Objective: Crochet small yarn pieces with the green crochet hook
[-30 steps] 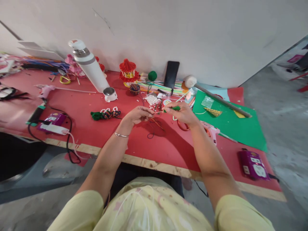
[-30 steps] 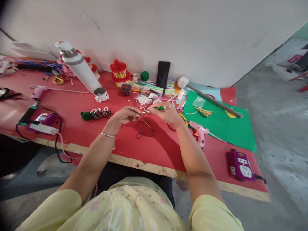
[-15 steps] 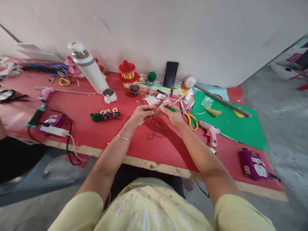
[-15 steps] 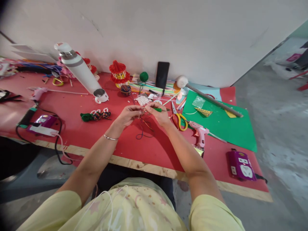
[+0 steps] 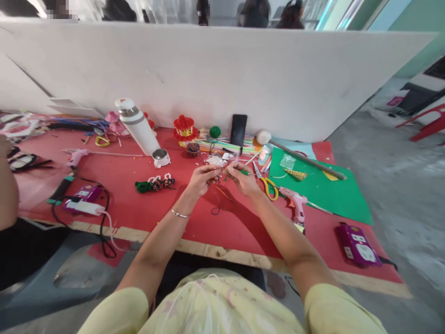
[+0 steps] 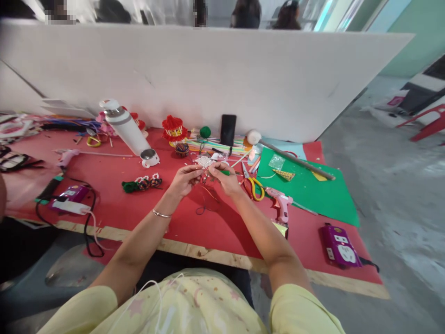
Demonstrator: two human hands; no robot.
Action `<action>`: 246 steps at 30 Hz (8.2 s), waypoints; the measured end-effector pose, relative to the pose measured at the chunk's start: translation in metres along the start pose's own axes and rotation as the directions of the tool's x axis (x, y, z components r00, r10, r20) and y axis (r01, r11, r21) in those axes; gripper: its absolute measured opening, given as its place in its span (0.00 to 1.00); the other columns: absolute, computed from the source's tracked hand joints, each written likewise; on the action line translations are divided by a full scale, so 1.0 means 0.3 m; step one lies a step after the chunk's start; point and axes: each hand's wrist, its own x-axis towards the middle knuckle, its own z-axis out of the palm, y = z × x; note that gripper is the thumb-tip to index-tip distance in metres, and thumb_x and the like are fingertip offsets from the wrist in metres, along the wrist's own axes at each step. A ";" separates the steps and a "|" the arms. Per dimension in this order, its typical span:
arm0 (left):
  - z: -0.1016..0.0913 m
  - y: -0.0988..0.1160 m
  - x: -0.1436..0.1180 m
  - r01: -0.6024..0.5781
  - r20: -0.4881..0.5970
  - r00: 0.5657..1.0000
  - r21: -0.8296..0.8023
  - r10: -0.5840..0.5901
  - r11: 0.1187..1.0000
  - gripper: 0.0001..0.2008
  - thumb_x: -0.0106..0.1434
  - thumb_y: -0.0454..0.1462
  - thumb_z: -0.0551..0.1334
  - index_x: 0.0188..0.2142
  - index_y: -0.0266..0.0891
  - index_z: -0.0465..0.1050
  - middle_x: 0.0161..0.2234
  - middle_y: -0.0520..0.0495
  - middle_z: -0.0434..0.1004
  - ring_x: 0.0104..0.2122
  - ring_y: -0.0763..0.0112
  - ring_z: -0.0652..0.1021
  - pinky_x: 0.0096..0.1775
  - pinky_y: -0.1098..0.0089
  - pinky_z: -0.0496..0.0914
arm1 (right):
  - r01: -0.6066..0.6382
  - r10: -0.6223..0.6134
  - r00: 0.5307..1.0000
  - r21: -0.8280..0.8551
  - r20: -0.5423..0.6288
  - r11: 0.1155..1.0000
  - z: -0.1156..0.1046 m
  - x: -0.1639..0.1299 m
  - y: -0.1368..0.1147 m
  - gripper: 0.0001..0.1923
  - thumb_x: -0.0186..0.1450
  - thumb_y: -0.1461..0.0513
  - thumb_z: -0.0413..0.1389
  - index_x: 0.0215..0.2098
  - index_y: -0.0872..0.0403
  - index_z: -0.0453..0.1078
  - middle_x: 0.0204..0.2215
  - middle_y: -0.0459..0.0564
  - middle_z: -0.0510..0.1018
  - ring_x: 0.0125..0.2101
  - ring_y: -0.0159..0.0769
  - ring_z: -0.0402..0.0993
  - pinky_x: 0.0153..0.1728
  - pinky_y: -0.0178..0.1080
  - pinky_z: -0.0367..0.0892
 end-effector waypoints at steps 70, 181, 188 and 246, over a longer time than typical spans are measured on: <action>0.176 0.340 -0.191 0.106 0.248 0.958 0.165 -0.145 0.981 0.13 0.41 0.35 0.80 0.29 0.35 0.85 0.22 0.46 0.80 0.15 0.84 0.64 0.17 0.77 0.50 | 0.621 -0.592 0.733 -0.685 0.336 0.381 0.099 -0.235 -0.360 0.10 0.67 0.62 0.64 0.44 0.39 0.82 0.41 0.46 0.88 0.43 0.43 0.83 0.47 0.50 0.77; 0.204 0.148 -0.165 -0.007 0.314 0.950 0.048 -0.008 0.999 0.20 0.56 0.40 0.71 0.48 0.36 0.84 0.33 0.45 0.83 0.25 0.77 0.73 0.24 0.75 0.61 | -0.003 0.165 0.920 0.416 -0.355 0.910 0.151 -0.263 -0.191 0.14 0.55 0.56 0.73 0.36 0.49 0.78 0.32 0.42 0.86 0.31 0.29 0.81 0.34 0.32 0.77; 0.205 0.149 -0.160 0.087 0.318 0.946 -0.080 -0.057 0.993 0.21 0.52 0.41 0.76 0.45 0.36 0.85 0.30 0.45 0.82 0.24 0.79 0.70 0.24 0.77 0.62 | -0.111 0.302 0.926 0.602 -0.225 0.791 0.149 -0.251 -0.191 0.12 0.58 0.56 0.72 0.37 0.48 0.77 0.29 0.39 0.84 0.24 0.25 0.75 0.25 0.29 0.72; 0.244 0.134 -0.120 -0.011 0.223 0.974 0.192 -0.033 0.981 0.19 0.45 0.33 0.75 0.40 0.35 0.87 0.22 0.52 0.76 0.19 0.81 0.66 0.23 0.75 0.57 | 0.169 -0.205 0.917 -0.132 -0.343 0.977 0.028 -0.248 -0.170 0.16 0.62 0.45 0.67 0.35 0.48 0.81 0.32 0.47 0.86 0.30 0.35 0.79 0.34 0.41 0.76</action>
